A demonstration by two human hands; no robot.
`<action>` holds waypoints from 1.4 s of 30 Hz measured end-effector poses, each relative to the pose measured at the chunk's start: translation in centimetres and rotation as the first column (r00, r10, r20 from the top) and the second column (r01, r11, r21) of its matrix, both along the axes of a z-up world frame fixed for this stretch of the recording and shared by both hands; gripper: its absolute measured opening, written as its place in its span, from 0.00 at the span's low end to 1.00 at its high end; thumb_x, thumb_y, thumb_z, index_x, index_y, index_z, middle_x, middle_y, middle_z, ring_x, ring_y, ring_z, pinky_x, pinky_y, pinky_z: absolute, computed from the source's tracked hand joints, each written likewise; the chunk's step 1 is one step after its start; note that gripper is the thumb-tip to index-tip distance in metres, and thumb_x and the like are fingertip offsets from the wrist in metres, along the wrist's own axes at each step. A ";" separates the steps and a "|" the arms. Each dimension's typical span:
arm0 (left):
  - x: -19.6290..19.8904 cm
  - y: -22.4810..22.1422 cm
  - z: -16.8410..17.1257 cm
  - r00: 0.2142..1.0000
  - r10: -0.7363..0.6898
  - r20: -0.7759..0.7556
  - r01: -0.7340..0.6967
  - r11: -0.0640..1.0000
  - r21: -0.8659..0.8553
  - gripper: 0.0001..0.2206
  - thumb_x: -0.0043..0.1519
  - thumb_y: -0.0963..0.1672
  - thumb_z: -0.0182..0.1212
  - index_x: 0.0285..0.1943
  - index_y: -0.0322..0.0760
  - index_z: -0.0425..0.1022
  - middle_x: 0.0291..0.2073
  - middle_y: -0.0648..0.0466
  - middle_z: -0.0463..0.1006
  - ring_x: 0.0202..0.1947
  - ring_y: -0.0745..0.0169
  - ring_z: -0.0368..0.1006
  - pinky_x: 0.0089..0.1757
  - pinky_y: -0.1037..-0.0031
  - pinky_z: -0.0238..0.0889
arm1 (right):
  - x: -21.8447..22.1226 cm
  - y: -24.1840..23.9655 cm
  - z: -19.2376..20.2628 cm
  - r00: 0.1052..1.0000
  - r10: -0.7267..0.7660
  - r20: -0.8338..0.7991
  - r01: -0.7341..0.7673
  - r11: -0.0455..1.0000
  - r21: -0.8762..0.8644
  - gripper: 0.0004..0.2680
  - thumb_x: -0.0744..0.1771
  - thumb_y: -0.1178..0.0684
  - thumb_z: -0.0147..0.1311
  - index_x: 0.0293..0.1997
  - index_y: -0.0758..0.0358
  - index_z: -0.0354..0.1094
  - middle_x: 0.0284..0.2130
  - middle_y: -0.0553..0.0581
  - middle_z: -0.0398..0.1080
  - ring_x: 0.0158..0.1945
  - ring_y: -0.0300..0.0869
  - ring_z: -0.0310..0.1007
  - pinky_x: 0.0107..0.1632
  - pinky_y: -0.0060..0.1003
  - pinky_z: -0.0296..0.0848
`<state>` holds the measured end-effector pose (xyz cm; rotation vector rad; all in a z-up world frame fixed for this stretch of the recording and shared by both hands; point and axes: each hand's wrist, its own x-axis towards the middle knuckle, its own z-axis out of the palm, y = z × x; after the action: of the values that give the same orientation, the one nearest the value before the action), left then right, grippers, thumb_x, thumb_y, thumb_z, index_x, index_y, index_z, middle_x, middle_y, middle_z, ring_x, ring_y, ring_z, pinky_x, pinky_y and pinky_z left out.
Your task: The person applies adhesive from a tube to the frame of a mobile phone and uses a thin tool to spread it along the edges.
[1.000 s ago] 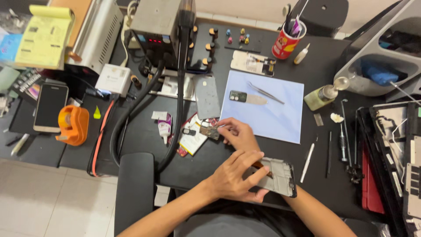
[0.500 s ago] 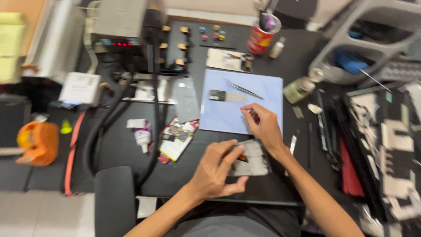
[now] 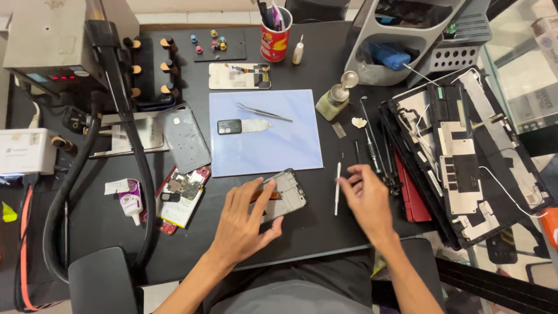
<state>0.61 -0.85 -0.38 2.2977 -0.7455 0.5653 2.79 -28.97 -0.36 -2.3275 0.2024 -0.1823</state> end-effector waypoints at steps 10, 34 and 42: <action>-0.1 -0.3 0.2 0.983 0.002 -0.186 -0.029 0.989 -0.142 0.34 0.49 0.46 0.74 0.67 0.33 0.68 0.57 0.41 0.70 0.48 0.41 0.69 0.48 0.61 0.65 | -0.5 0.3 -1.5 0.993 0.054 -0.105 -0.039 0.989 0.141 0.14 0.63 0.60 0.60 0.53 0.68 0.64 0.26 0.53 0.69 0.26 0.34 0.68 0.31 0.29 0.70; -0.8 1.0 -0.7 -0.027 -0.994 -0.105 -0.624 0.098 -0.775 0.32 0.70 0.50 0.28 0.74 0.18 0.59 0.59 0.26 0.72 0.50 0.32 0.76 0.53 0.52 0.70 | -0.4 2.5 -0.6 0.944 0.327 -0.042 -0.299 0.903 0.309 0.15 0.71 0.55 0.45 0.67 0.62 0.58 0.24 0.50 0.63 0.28 0.31 0.61 0.33 0.28 0.64; -0.7 0.8 -1.2 -0.067 -0.991 -0.113 -0.636 0.129 -0.761 0.31 0.73 0.52 0.31 0.74 0.20 0.59 0.59 0.28 0.72 0.49 0.35 0.77 0.52 0.53 0.72 | 0.0 1.0 -2.6 0.894 0.444 -0.066 -0.313 0.721 0.618 0.10 0.73 0.54 0.43 0.53 0.69 0.71 0.36 0.51 0.68 0.25 0.28 0.59 0.31 0.25 0.61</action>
<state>-0.07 -0.04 -1.59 0.3300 0.0366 -0.9186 2.74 -28.01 -2.97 -1.6958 -0.1171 0.3060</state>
